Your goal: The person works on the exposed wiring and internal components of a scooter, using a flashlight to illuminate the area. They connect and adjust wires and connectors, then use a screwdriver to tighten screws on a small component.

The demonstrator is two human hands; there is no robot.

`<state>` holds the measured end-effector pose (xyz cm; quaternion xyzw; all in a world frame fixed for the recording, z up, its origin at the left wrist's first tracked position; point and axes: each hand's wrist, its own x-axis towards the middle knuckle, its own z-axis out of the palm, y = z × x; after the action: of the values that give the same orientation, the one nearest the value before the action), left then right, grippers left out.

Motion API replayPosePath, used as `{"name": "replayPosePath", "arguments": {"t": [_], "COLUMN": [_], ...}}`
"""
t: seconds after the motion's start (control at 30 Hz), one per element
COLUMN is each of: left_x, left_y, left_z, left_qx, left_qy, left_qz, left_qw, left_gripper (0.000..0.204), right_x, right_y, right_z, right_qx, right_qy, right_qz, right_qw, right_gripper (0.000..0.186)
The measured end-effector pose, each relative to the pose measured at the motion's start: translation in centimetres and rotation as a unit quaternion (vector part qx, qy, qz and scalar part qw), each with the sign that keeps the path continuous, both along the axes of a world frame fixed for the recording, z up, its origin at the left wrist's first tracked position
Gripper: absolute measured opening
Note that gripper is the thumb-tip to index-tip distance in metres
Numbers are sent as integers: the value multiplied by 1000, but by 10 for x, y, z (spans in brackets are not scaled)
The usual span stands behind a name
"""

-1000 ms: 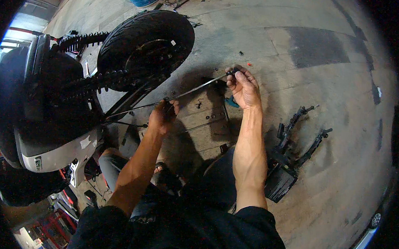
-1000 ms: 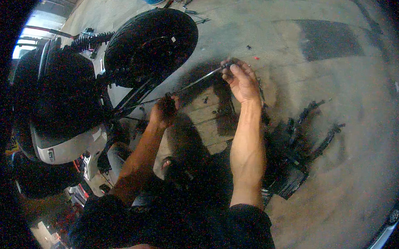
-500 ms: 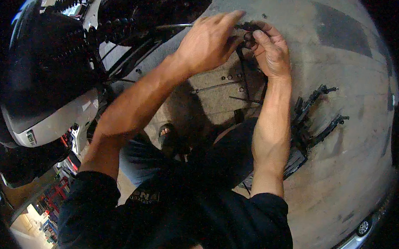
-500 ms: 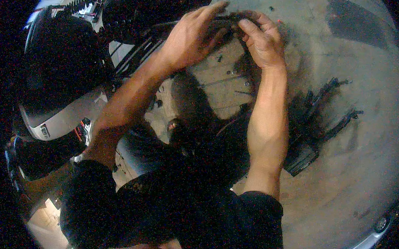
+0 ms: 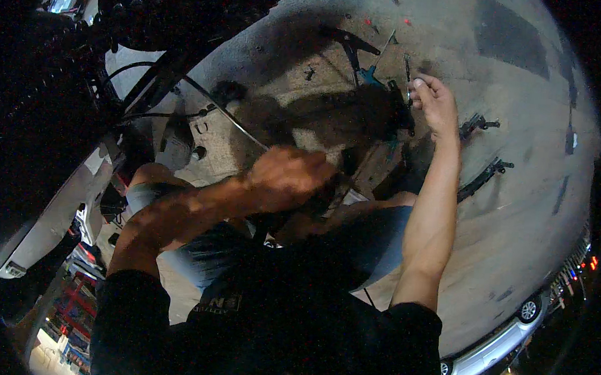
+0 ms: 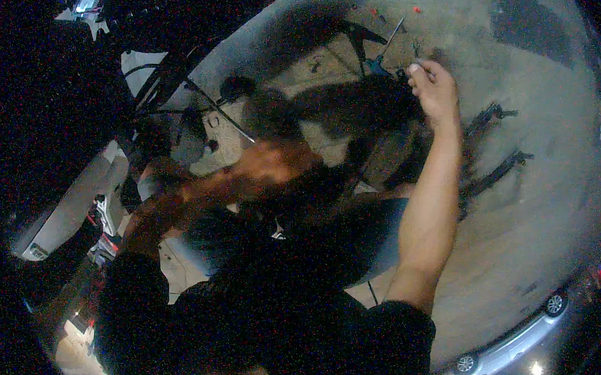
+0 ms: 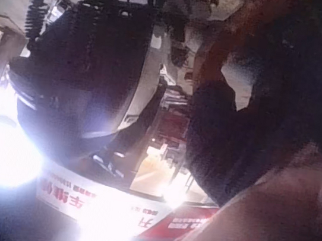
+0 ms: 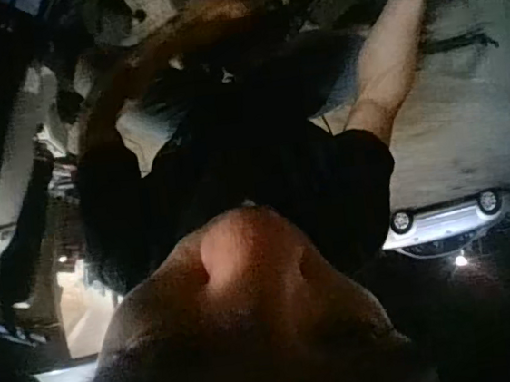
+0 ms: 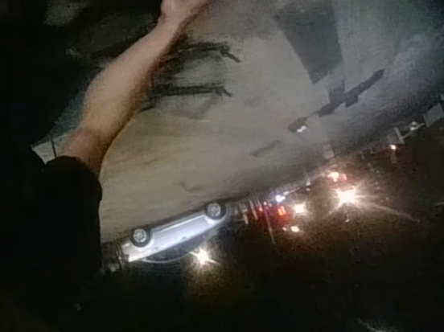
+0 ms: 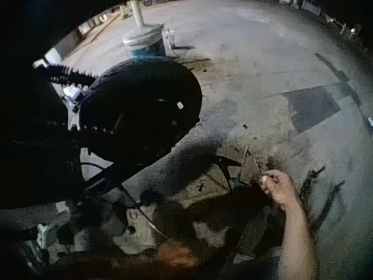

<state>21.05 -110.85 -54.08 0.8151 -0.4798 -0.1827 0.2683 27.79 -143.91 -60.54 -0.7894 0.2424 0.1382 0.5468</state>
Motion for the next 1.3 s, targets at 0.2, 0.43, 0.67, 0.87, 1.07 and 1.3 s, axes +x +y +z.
{"name": "replayPosePath", "arguments": {"t": [0.2,0.43,0.67,0.87,1.07,1.3], "left_x": [12,53,53,59,64,73], "left_y": [17,29,29,28,18,13], "left_z": [-26,-15,-19,-11,0,5], "left_qx": [61,71,30,69,16,-84], "left_qy": [-38,-35,-34,14,26,39], "left_qz": [5,39,43,17,46,85], "left_qw": [997,996,998,997,998,992], "left_gripper": [29,24,16,25,27,23], "right_x": [-1,-90,-231,-253,-252,-251], "right_y": [4,82,206,235,228,228], "right_z": [-35,-211,-212,-240,-231,-225], "right_qx": [-58,-171,-198,-223,-272,-272], "right_qy": [23,-38,16,-235,-39,-38], "right_qz": [50,414,421,424,378,407], "right_qw": [997,893,885,845,884,871], "right_gripper": [42,31,28,25,19,17]}}
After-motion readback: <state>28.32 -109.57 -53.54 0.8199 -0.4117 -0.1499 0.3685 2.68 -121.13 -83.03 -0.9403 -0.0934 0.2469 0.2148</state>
